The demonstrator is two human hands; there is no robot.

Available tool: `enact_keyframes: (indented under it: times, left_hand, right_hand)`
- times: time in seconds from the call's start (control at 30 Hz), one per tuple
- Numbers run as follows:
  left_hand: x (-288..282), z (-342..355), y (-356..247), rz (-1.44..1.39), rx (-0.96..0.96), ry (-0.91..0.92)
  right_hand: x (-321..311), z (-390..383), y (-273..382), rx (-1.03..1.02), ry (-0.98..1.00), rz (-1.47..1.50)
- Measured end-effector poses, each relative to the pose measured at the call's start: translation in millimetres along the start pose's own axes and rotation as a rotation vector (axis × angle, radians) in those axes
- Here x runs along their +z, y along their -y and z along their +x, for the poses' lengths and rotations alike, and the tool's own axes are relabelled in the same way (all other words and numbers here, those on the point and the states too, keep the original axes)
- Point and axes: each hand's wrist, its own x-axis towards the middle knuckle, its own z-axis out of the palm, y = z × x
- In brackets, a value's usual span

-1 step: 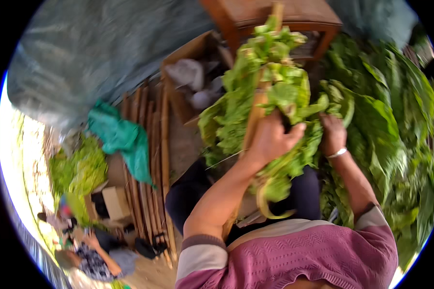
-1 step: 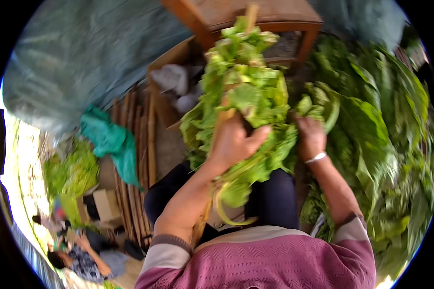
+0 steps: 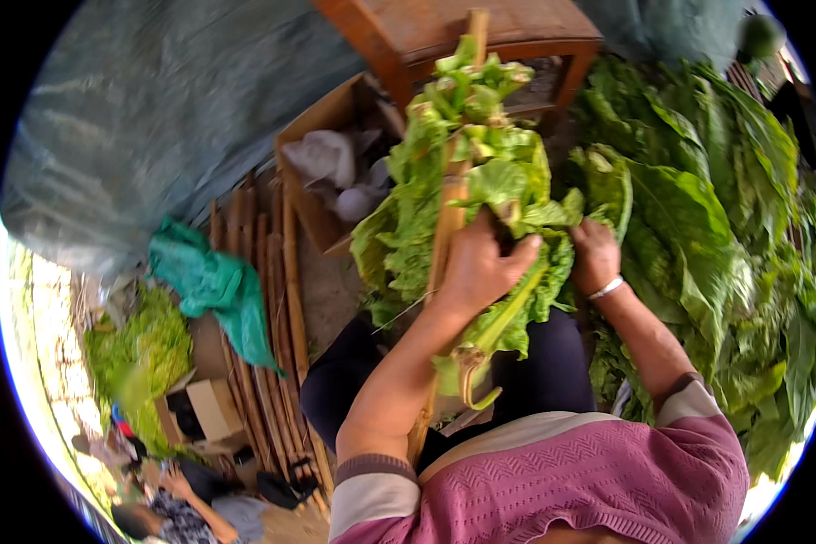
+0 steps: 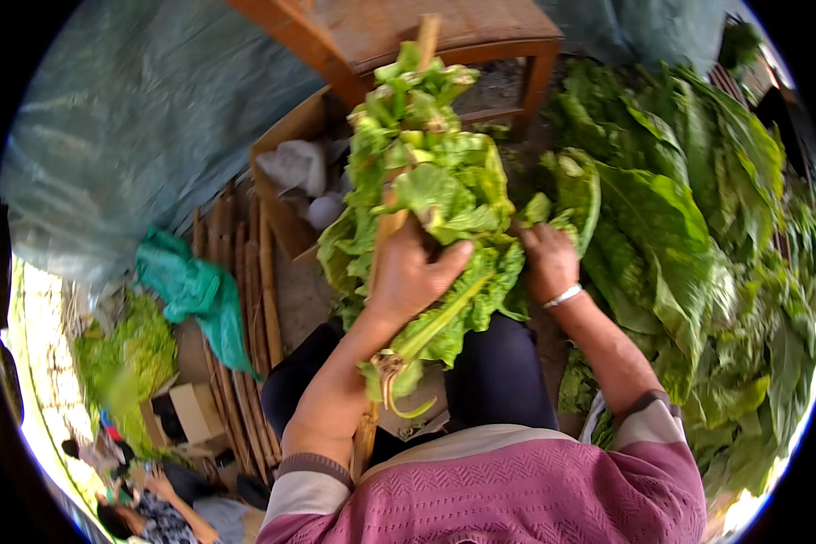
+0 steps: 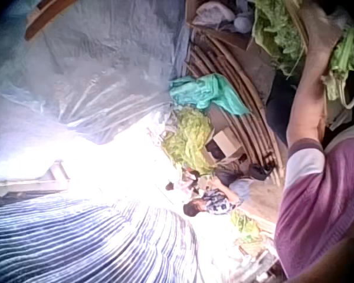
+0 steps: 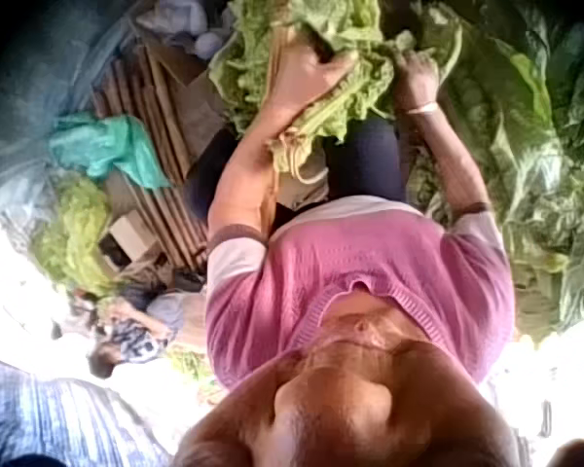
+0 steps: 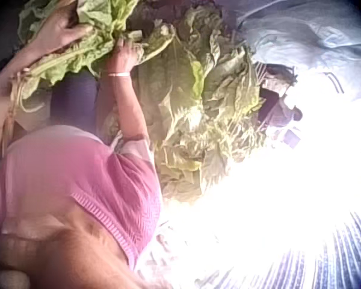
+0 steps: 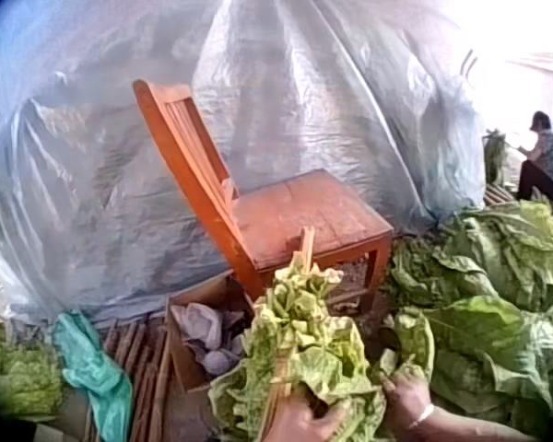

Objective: The person sits on the ground and ties large green leaves onto bamboo sticks using string. They pick leaves from a pile, wrap them around the sticks, and secure them with string.

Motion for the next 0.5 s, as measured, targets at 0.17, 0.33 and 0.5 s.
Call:
enact_keyframes:
  times: [0.17, 0.33, 0.5]
  left_hand:
    - [15, 7, -15, -0.093, -0.147, 0.099]
    - [10, -3, -20, -0.114, -0.177, 0.078]
    - [8, -5, -26, -0.386, -0.300, 0.113]
  right_hand:
    - [-25, -21, -25, 0.295, -0.010, 0.096]
    - [-28, -27, -26, 0.410, 0.213, -0.161]
    - [2, -18, -9, 0.377, 0.429, -0.227]
